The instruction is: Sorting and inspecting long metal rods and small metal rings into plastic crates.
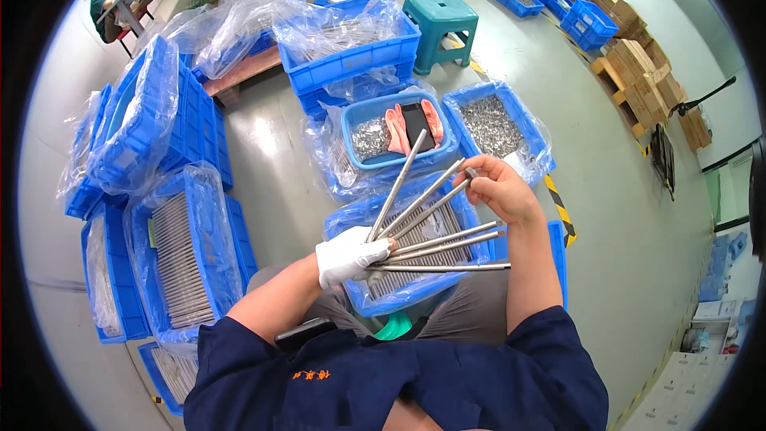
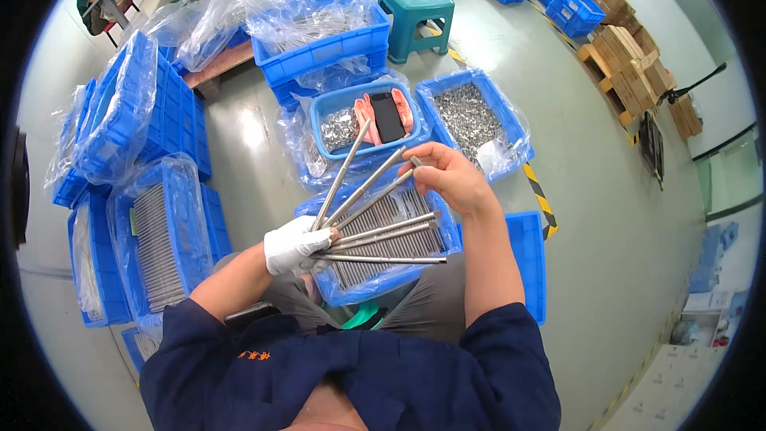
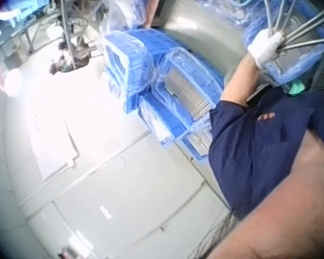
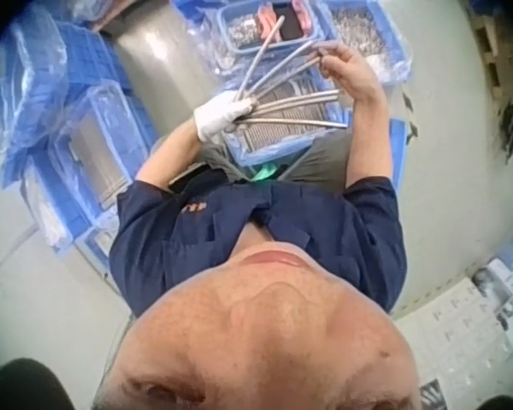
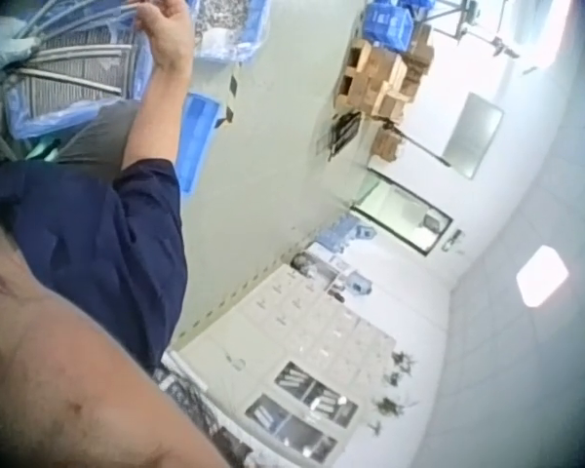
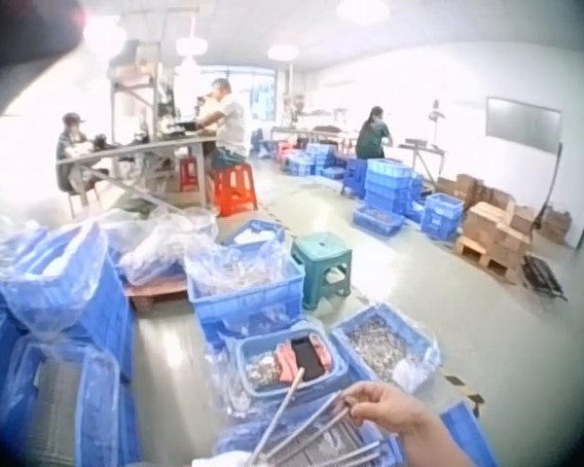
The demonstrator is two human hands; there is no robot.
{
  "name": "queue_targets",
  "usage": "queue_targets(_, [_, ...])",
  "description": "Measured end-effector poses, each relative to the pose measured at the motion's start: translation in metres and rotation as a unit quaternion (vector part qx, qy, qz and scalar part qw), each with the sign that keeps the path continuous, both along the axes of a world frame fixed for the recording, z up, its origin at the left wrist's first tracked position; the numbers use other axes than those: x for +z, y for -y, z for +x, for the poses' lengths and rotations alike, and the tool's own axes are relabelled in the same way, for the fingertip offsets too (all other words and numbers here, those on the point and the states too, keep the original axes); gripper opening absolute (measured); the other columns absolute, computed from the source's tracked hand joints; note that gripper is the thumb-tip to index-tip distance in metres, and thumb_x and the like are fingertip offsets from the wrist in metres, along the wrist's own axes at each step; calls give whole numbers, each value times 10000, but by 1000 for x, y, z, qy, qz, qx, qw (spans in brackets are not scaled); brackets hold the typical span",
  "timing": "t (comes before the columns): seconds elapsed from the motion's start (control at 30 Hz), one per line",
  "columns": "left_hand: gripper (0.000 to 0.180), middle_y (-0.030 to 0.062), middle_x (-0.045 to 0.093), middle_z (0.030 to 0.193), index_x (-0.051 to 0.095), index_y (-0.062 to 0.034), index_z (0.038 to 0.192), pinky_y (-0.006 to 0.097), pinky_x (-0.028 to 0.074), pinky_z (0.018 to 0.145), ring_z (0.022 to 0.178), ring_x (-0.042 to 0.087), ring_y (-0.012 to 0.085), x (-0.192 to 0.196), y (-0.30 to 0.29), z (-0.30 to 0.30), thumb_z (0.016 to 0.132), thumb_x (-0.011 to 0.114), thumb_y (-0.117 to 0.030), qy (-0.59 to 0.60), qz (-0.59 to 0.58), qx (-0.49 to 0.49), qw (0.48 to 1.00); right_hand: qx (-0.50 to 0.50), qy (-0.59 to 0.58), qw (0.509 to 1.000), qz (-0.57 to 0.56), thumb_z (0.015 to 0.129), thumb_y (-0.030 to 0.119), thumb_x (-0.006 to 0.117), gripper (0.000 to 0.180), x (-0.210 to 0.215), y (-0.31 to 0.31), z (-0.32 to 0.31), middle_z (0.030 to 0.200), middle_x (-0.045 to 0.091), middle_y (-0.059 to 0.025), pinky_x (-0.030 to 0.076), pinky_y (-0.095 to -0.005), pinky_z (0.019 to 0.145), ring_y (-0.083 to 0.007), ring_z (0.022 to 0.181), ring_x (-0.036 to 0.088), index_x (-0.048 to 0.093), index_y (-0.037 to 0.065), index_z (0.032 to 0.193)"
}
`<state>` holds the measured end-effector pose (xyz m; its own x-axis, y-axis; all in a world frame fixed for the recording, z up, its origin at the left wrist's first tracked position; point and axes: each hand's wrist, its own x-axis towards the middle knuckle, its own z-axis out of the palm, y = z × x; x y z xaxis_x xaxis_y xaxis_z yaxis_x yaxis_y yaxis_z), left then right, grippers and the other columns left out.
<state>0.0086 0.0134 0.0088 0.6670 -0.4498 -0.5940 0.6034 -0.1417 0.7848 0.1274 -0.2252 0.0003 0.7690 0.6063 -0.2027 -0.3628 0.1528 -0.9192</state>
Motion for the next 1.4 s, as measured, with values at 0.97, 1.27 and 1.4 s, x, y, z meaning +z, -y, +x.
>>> queue_targets(0.97, [380, 105, 528, 624, 523, -1, 798, 306, 414, 550, 544, 505, 209, -26, 4, 2, 822, 436, -370, 175, 181, 28, 967, -76, -6, 996, 53, 812, 137, 520, 227, -15, 16, 26, 880, 587, -79, 438, -180, 560, -58, 613, 506, 514, 24, 1009])
queue_targets(1.27, [312, 195, 566, 752, 533, -54, 880, 408, 416, 650, 728, 536, 360, -32, 9, 5, 820, 394, -327, 300, 364, -61, 880, 9, -73, 995, 61, 818, 90, 495, 209, -12, -6, 8, 921, 569, -87, 390, -171, 509, -47, 593, 467, 489, 36, 1020])
queue_targets(1.4, [318, 192, 567, 738, 532, -65, 890, 411, 418, 639, 701, 539, 358, -29, 12, 5, 826, 374, -333, 314, 374, -79, 869, 15, -71, 996, 47, 814, 91, 488, 202, -14, -2, 10, 887, 574, -106, 412, -171, 504, -66, 564, 488, 495, 38, 1009])
